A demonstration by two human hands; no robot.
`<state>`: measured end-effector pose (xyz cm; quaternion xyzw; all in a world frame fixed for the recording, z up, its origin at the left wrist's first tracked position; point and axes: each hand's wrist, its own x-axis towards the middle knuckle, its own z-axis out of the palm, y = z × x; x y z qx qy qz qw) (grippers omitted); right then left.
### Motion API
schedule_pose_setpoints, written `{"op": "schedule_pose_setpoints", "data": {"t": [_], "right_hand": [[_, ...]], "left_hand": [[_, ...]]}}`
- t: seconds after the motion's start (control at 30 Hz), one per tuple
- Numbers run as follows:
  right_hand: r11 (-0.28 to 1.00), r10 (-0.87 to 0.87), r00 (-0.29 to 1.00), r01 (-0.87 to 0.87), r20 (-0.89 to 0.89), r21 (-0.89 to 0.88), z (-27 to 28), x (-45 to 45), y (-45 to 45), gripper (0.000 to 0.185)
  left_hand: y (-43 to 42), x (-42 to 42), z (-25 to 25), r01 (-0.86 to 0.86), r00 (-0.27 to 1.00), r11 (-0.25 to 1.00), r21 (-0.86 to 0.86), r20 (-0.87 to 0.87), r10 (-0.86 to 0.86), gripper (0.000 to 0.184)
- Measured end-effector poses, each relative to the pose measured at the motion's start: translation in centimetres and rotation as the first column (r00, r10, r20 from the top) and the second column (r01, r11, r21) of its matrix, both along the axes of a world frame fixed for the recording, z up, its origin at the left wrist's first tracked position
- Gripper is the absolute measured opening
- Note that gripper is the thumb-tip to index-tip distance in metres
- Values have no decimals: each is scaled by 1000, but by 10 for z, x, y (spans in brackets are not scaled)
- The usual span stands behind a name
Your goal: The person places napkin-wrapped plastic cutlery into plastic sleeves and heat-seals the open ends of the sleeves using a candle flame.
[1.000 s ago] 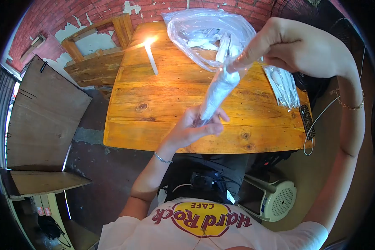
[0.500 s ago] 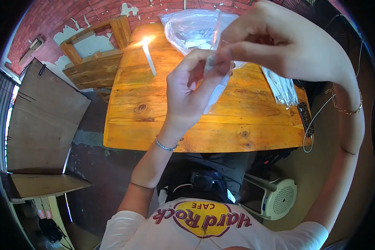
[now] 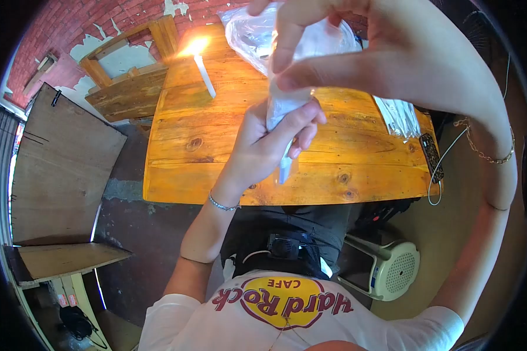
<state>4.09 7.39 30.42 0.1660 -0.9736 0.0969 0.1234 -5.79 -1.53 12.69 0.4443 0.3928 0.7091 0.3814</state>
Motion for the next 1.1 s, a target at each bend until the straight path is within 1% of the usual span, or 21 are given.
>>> {"op": "schedule_pose_setpoints", "data": {"t": [0.07,0.1,0.17,0.2,0.3,0.33,0.37,0.43,0.47,0.53,0.57,0.6,0.67,0.7,0.77,0.8,0.83,0.9,0.97,1.03,1.1], "right_hand": [[970,-206,919,236,335,-50,13,-7,-9,17],[910,-337,736,414,587,5,30,-21,-22,20],[922,-276,654,386,704,3,29,-30,-10,23],[979,-102,792,187,602,-80,11,-26,19,23],[988,49,905,18,422,-154,11,-10,14,18],[978,96,877,5,470,-210,14,-14,20,16],[964,145,846,-4,513,-267,16,-19,26,15],[920,229,878,-54,420,-388,7,-18,29,13],[891,252,926,-109,281,-440,-10,-15,27,14],[882,255,907,-75,336,-466,-6,-17,27,15],[877,255,896,-57,362,-477,-3,-18,27,16],[886,283,878,-85,387,-457,-1,-24,34,17],[912,298,891,-160,341,-379,-2,-26,36,17],[928,289,919,-200,267,-315,-5,-23,34,17],[963,213,961,-175,178,-208,-7,-14,24,17],[979,141,977,-114,162,-166,-6,-8,16,18],[981,122,975,-89,188,-172,-3,-7,16,18],[971,138,950,-74,281,-229,4,-9,21,19],[966,135,946,-61,294,-249,3,-10,23,20],[981,87,980,-53,177,-187,-9,-11,20,20],[989,100,995,-96,27,-116,-13,-16,29,18]], "left_hand": [[-1,-1,0,62,998,998,25,-5,-62,27],[-1,-1,1,73,997,997,24,-27,-72,27],[0,1,3,85,996,996,27,-41,-84,26],[0,4,2,85,996,996,29,-29,-84,26],[-3,4,7,84,996,996,3,-20,-84,26],[-3,4,9,81,996,997,-8,-22,-81,26],[-2,6,9,27,999,999,37,-25,-26,27],[1,13,9,-70,997,990,123,-30,74,28],[2,12,11,-105,994,979,177,-10,108,28],[4,8,14,-180,984,943,281,44,175,28],[3,7,13,-169,986,944,282,36,166,27],[3,6,13,-159,987,946,283,27,158,27],[1,3,12,-139,990,949,284,8,143,26],[0,1,11,-129,991,950,285,-3,135,25],[-1,-3,9,-108,992,965,240,-33,119,26],[-1,-5,8,-97,993,976,195,-54,110,26],[-1,-6,6,-87,992,985,150,-73,99,27],[1,-3,6,-83,995,979,188,-42,93,27],[2,2,6,-110,994,978,180,19,108,26],[0,9,4,-164,982,979,119,111,151,25],[-6,8,1,-71,987,997,29,145,66,23]]}}
